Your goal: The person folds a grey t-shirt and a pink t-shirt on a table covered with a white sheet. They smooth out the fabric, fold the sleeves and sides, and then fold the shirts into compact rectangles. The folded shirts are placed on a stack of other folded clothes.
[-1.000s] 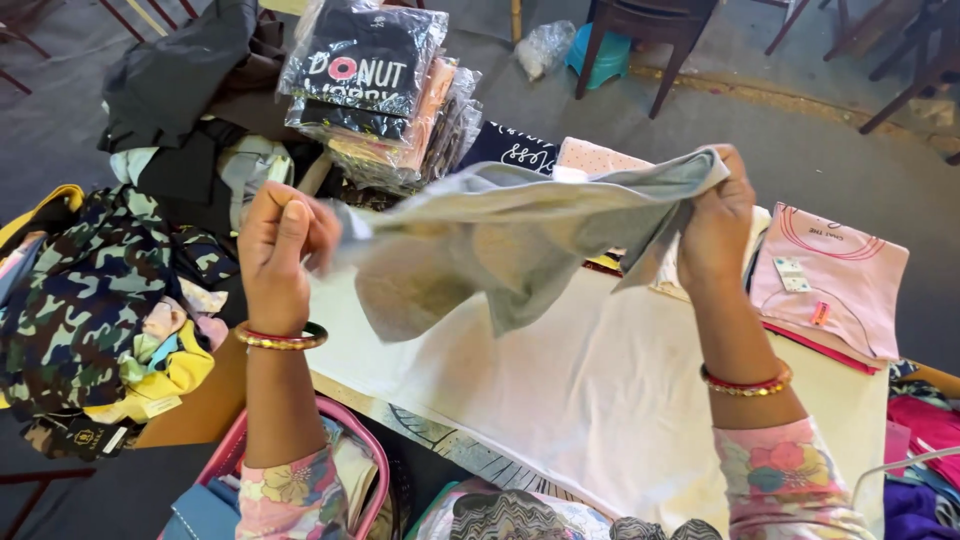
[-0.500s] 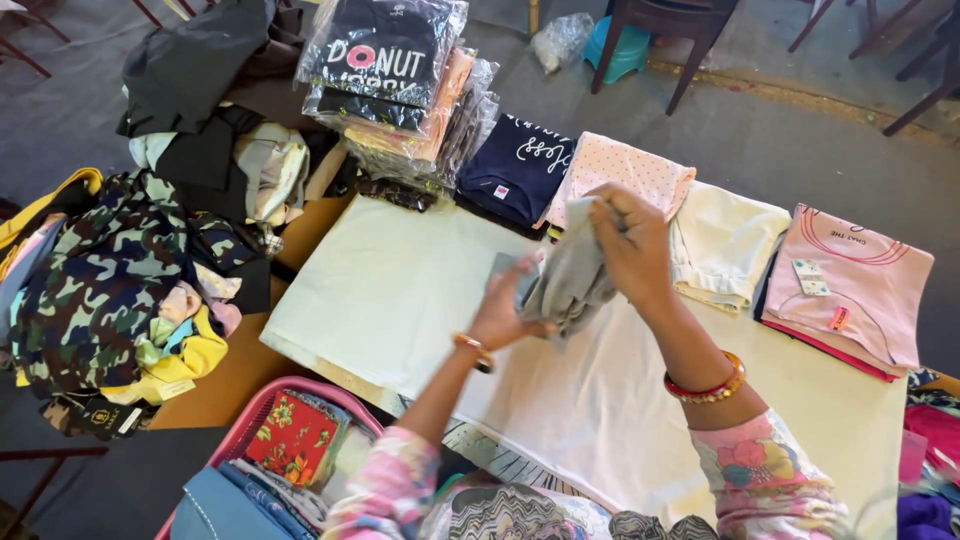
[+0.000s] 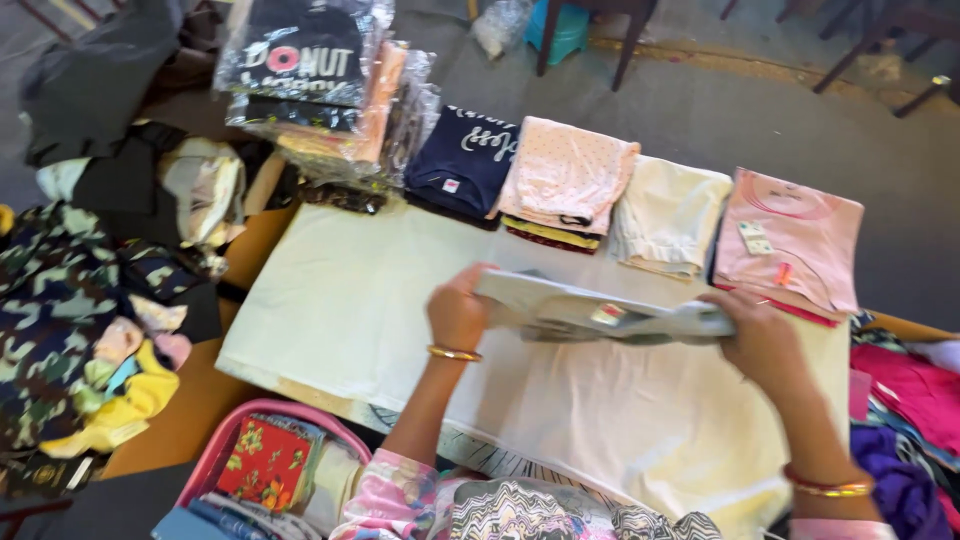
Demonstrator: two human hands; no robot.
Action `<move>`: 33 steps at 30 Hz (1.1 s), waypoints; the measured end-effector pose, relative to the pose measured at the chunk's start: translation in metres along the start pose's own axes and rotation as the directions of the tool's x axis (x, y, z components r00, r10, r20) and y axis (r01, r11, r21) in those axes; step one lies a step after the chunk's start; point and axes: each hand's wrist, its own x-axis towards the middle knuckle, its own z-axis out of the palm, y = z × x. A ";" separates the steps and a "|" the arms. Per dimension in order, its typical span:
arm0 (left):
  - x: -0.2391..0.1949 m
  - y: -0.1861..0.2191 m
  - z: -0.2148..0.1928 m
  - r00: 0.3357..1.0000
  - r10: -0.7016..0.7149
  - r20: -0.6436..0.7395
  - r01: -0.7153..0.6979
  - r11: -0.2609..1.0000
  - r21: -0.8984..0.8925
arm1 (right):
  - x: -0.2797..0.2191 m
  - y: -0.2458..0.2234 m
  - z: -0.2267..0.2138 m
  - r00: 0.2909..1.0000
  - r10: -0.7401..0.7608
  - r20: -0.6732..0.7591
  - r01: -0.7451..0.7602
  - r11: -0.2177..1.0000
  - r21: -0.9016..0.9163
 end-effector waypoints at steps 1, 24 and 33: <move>0.009 0.008 -0.011 0.985 -0.167 -0.051 0.167 0.986 0.001 | -0.011 0.002 0.022 0.998 0.051 -0.040 -0.049 0.998 0.049; -0.049 0.021 0.311 0.733 0.285 0.618 -0.206 0.958 -0.198 | -0.167 -0.035 0.295 0.613 0.725 0.313 -0.396 -0.060 0.916; -0.205 -0.223 0.197 0.845 -0.415 0.336 0.487 0.858 -0.164 | -0.201 -0.040 0.288 0.445 0.671 0.593 -0.697 -0.155 0.700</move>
